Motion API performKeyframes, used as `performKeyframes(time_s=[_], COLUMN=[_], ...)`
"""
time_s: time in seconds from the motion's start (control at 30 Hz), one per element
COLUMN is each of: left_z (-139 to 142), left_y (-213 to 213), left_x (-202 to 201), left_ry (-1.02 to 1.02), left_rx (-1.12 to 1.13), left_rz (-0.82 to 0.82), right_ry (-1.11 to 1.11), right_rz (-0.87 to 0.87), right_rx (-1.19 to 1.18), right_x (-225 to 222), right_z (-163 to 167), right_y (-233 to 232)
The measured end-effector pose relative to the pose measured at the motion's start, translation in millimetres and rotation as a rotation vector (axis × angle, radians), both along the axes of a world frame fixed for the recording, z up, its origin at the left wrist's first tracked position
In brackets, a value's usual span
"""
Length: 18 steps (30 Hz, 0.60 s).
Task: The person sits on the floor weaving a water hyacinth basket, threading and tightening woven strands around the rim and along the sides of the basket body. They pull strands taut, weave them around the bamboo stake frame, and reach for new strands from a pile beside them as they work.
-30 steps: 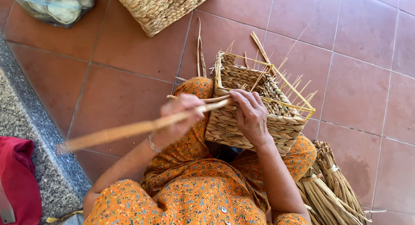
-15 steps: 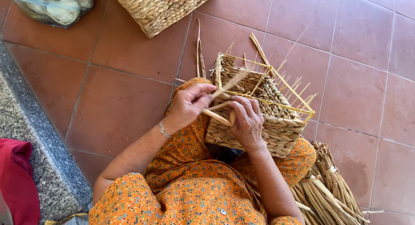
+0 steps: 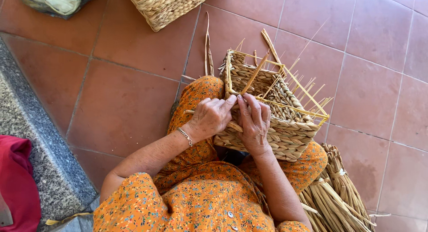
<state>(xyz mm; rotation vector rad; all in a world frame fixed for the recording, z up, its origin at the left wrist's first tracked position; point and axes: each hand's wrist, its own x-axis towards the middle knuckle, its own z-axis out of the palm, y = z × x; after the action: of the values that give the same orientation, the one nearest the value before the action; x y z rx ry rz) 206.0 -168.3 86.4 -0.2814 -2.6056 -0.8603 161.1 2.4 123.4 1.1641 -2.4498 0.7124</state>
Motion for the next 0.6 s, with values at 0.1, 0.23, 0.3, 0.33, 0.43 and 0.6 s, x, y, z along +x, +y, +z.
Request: performKeyframes(time_s=[0.1,0.23,0.3,0.33,0.43,0.6], left_z=[4.4,14.6,18.4,19.7,19.6,14.3], left_y=[-7.5,-29.0,-38.9,-44.2,-50.8,-52.1], left_x=[-4.1,-8.5,-19.3,-28.3,-61.8,-122.1], left_ry=[0.012,-0.021,-0.042,-0.011,0.118,-0.309], left_rx=[0.105,0.376,0.443,0.429,0.342,0.182], left_rz=[-0.032,-0.075,-0.092,-0.103,-0.260,-0.588], right_ry=[0.019,0.070,0.105,0.124,0.095,0.079], right_rz=[0.015,0.022,0.016,0.014,0.019,-0.020], right_rx=[-0.007,0.057,0.056,0.055,0.010,0.030], right_x=[-0.9,0.0,1.1,1.2,2.0,4.6], right_z=[-1.6,-2.7,-3.8,-4.5,-7.5,-13.6], right_y=[-0.6,-0.7,-1.0,-1.3,-1.0,0.7])
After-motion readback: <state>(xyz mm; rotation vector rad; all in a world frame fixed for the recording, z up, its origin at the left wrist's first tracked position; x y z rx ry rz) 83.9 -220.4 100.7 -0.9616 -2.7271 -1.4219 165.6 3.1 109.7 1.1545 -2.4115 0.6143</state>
